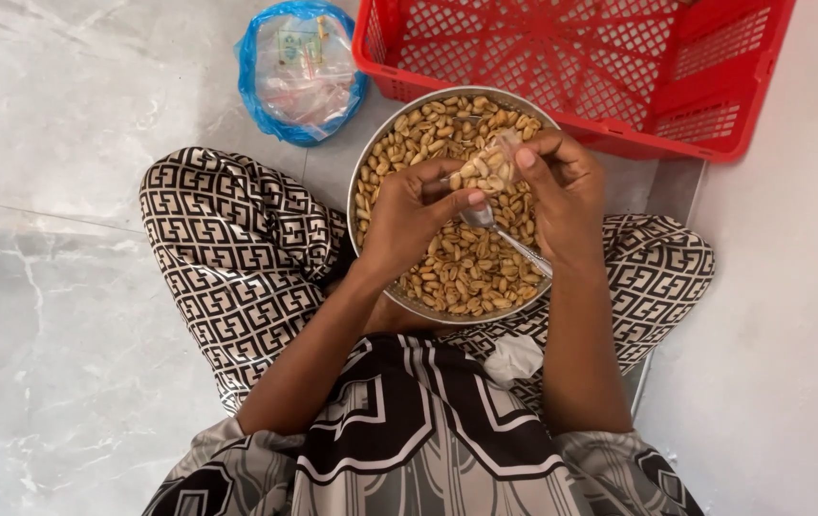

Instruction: Packaging peanuts into small plastic bags using a spoon and organizing them in a crate.

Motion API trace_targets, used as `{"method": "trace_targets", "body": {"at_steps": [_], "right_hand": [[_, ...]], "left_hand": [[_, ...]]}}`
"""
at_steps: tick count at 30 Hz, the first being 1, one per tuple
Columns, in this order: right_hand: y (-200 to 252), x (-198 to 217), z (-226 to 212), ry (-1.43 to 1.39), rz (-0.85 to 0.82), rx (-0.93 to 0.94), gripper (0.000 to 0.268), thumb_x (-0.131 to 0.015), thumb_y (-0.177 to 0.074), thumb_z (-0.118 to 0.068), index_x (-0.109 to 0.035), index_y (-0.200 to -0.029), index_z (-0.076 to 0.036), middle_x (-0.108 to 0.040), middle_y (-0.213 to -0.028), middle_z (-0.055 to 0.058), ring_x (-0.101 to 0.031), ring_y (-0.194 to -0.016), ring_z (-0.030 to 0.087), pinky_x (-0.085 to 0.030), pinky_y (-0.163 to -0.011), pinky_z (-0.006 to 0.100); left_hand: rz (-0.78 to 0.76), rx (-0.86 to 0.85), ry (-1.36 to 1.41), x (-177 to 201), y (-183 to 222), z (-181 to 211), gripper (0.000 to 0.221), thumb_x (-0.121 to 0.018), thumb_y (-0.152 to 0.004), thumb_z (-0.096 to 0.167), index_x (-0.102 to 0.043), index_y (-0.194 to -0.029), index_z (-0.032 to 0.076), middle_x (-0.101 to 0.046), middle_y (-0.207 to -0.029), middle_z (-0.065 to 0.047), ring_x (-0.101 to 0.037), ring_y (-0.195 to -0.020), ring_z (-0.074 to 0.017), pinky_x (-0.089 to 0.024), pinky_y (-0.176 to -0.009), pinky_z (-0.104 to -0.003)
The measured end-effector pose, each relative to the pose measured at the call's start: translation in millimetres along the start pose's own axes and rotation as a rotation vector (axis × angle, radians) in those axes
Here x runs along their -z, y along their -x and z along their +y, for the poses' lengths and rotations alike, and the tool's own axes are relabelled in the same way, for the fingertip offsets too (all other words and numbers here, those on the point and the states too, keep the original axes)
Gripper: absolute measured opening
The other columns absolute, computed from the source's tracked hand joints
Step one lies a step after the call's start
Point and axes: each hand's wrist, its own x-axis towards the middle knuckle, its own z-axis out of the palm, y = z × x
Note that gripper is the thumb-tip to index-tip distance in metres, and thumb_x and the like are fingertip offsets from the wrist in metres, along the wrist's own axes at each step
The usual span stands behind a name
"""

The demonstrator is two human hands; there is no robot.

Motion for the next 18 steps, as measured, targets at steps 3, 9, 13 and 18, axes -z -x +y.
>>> {"method": "trace_targets", "body": {"at_steps": [3,9,13,18], "right_hand": [[0.2,1.4,6.0,-0.006,-0.001,0.021,0.016,-0.073,-0.100,-0.007,-0.066,-0.096,0.007,-0.061,-0.086,0.014,-0.058,-0.078,0.014,-0.051,-0.073,0.028],[-1.8,5.0,5.6,-0.019,-0.004,-0.007,0.016,-0.070,-0.103,-0.008,-0.065,-0.097,0.006,-0.061,-0.087,0.011,-0.061,-0.079,0.013,-0.053,-0.073,0.026],[-1.0,3.1,2.8,-0.022,0.009,-0.011,0.015,-0.070,-0.103,-0.008,-0.064,-0.098,0.004,-0.060,-0.087,0.009,-0.062,-0.079,0.012,-0.053,-0.073,0.025],[-1.1,6.5,7.8,-0.065,0.021,-0.008,0.015,-0.070,-0.102,-0.007,-0.064,-0.100,0.007,-0.062,-0.087,0.013,-0.067,-0.080,0.016,-0.056,-0.073,0.027]], "left_hand": [[0.005,-0.045,-0.015,3.9,-2.6,-16.3,0.034,-0.078,-0.095,0.016,-0.069,-0.123,0.000,-0.077,-0.093,-0.020,-0.074,-0.088,-0.0192,-0.062,-0.076,-0.032],[0.073,-0.034,0.081,-0.5,-9.5,-29.1,0.030,-0.073,-0.099,0.019,-0.065,-0.117,-0.003,-0.076,-0.095,-0.020,-0.074,-0.087,-0.0189,-0.063,-0.077,-0.029],[0.093,-0.025,0.144,-5.3,-9.4,-27.8,0.027,-0.073,-0.098,0.020,-0.060,-0.110,0.000,-0.075,-0.093,-0.017,-0.075,-0.086,-0.0190,-0.063,-0.076,-0.026],[0.036,-0.223,0.041,-14.0,-7.5,-17.2,0.007,-0.060,-0.105,0.012,-0.057,-0.104,0.006,-0.066,-0.086,-0.018,-0.073,-0.083,-0.0219,-0.062,-0.073,-0.037]]}}
